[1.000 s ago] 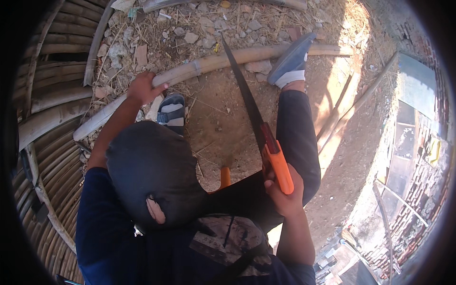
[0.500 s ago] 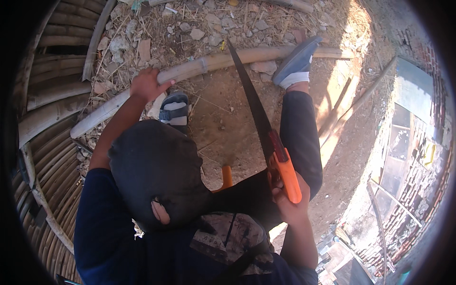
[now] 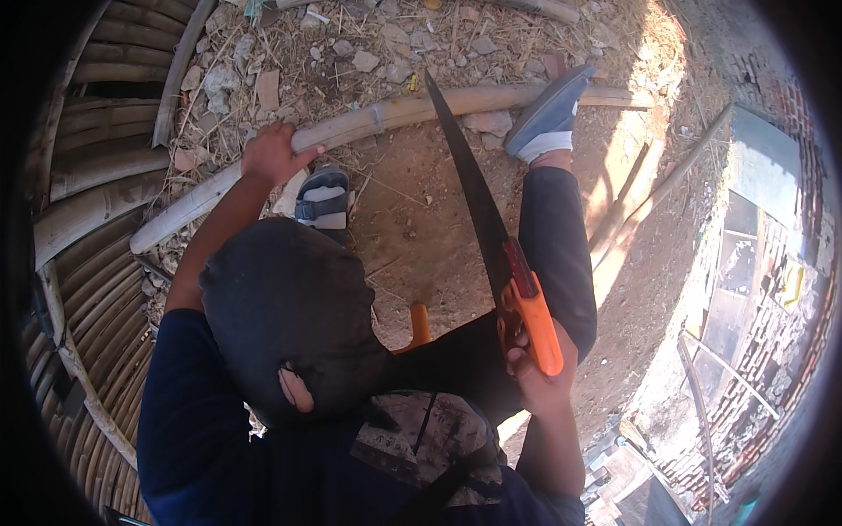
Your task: The person saws a piece of bamboo by hand while holding it steady on the ground.
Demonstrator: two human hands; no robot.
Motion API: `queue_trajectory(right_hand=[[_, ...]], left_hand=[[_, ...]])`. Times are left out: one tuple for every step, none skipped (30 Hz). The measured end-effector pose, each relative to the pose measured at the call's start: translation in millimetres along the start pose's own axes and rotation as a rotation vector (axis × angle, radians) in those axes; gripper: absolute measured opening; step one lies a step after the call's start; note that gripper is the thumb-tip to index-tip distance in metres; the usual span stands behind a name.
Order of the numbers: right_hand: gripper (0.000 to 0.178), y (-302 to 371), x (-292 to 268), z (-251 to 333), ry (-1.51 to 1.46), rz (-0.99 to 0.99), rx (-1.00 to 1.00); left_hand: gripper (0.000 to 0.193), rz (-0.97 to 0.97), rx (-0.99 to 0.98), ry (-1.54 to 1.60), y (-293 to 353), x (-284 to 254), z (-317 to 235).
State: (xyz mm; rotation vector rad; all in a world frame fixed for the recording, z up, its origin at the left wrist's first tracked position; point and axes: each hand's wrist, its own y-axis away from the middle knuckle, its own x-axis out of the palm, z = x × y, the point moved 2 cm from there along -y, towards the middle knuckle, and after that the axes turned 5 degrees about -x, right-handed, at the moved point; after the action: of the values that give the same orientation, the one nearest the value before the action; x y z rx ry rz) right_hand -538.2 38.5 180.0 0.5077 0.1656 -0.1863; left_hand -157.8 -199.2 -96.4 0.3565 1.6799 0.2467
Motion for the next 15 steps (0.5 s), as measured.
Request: queue_trajectory(right_hand=[[0.021, -0.3, 0.5, 0.5, -0.003, 0.001, 0.003], [0.021, -0.7, 0.7, 0.8, -0.005, 0.001, 0.006], [0.022, -1.3, 0.6, 1.0, 0.006, 0.006, 0.004], [0.022, -2.0, 0.5, 1.2, 0.017, 0.01, 0.002], [0.022, -2.6, 0.4, 1.1, 0.029, 0.014, 0.001], [0.023, -3.4, 0.9, -0.2, 0.041, 0.018, -0.02], [0.024, -4.4, 1.6, -2.6, 0.054, 0.02, -0.04], [0.025, -4.9, 2.1, -4.2, 0.066, 0.022, -0.06], [0.025, -5.2, 2.3, -4.9, 0.069, 0.023, -0.067], [0.025, -5.6, 2.6, -5.5, 0.071, 0.024, -0.074], [0.025, -6.0, 2.9, -5.8, 0.074, 0.026, -0.081], [0.024, -6.2, 2.0, -5.8, 0.059, 0.036, -0.066], [0.024, -6.2, 0.0, -4.8, 0.045, 0.046, -0.051], [0.024, -6.2, -0.8, -4.2, 0.031, 0.056, -0.037], [0.024, -6.1, -0.6, -3.9, 0.035, 0.053, -0.032]], left_hand=[[0.085, -0.002, -0.001, -0.002, 0.2, 0.1, 0.1], [0.085, 0.004, -0.004, -0.005, 0.5, -0.2, -0.1], [0.085, 0.009, -0.007, -0.008, 0.8, -1.1, -0.7], [0.085, 0.015, -0.009, -0.01, 1.1, -1.7, -1.2], [0.085, 0.02, -0.017, -0.014, 1.4, -1.9, -1.6], [0.085, 0.024, -0.024, -0.019, 1.7, -2.2, -1.9], [0.085, 0.029, -0.031, -0.023, 1.7, -2.6, -2.5], [0.085, 0.031, -0.031, -0.022, 1.7, -3.2, -3.1], [0.085, 0.034, -0.032, -0.022, 1.9, -3.9, -3.5], [0.085, 0.036, -0.034, -0.023, 2.2, -4.3, -3.5], [0.085, 0.037, -0.032, -0.023, 2.3, -4.8, -3.6], [0.085, 0.038, -0.031, -0.024, 2.2, -5.2, -3.7], [0.085, 0.039, -0.03, -0.023, 2.1, -5.2, -3.6], [0.085, 0.021, -0.023, -0.017, 2.0, -4.4, -3.0], [0.084, 0.004, -0.016, -0.011, 2.0, -2.6, -1.9]])
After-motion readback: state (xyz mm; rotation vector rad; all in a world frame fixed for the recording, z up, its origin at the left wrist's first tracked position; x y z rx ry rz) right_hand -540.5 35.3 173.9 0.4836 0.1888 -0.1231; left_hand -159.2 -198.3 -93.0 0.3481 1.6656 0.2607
